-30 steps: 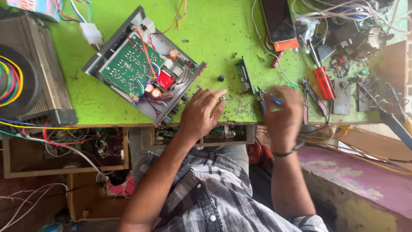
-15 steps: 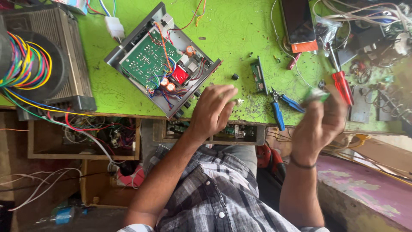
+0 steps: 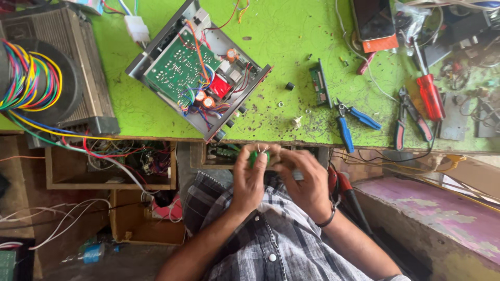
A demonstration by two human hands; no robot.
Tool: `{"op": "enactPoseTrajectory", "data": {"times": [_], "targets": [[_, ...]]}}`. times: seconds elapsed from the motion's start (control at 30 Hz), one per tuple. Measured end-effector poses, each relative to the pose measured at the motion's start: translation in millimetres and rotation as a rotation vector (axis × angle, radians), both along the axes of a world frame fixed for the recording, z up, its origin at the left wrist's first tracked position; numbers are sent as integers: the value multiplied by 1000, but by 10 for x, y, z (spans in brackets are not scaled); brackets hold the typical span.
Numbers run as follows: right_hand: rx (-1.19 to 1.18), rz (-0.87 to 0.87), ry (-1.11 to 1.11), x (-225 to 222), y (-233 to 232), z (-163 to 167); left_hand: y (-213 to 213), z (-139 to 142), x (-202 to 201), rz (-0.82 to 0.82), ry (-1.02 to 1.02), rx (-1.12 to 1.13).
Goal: The person strips and solders wires to a small electronic component using a soldering iron and pliers. They then connect the wires to a circuit board inside a metal enclosure.
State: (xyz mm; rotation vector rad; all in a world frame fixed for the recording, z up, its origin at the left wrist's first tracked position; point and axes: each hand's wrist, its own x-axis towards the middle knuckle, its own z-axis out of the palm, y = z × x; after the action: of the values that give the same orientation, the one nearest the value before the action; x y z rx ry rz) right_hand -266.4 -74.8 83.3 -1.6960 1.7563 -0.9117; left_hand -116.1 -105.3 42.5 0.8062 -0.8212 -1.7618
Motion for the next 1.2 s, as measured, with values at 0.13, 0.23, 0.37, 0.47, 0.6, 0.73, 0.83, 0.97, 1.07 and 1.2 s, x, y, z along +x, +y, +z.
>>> {"op": "enactPoseTrajectory", "data": {"times": [0.13, 0.23, 0.37, 0.47, 0.6, 0.73, 0.83, 0.97, 1.07, 1.2], "targets": [[-109, 265, -117, -159, -80, 257, -90, 51, 276, -395, -308, -166], [29, 438, -232, -171, -88, 293, -168, 81, 495, -641, -399, -205], [-21, 435, -120, -125, -48, 236, -203, 51, 577, -649, -380, -270], [-17, 366, -157, -127, -34, 222, -163, 37, 564, -660, -384, -92], [-5, 337, -113, -158, -51, 237, -127, 42, 563, -479, -274, -205], [31, 376, -68, -203, -86, 284, -115, 68, 542, -181, -483, -491], [36, 367, 10, -277, -139, 379, -152, 93, 554, 36, -480, -452], [-101, 294, -227, -248, -173, 506, -182, 145, 576, -84, -358, -515], [-44, 369, -221, -138, -152, 478, -108, 191, 509, -207, -318, -517], [3, 358, -94, -177, -77, 365, -70, 183, 433, 65, -388, -518]]}}
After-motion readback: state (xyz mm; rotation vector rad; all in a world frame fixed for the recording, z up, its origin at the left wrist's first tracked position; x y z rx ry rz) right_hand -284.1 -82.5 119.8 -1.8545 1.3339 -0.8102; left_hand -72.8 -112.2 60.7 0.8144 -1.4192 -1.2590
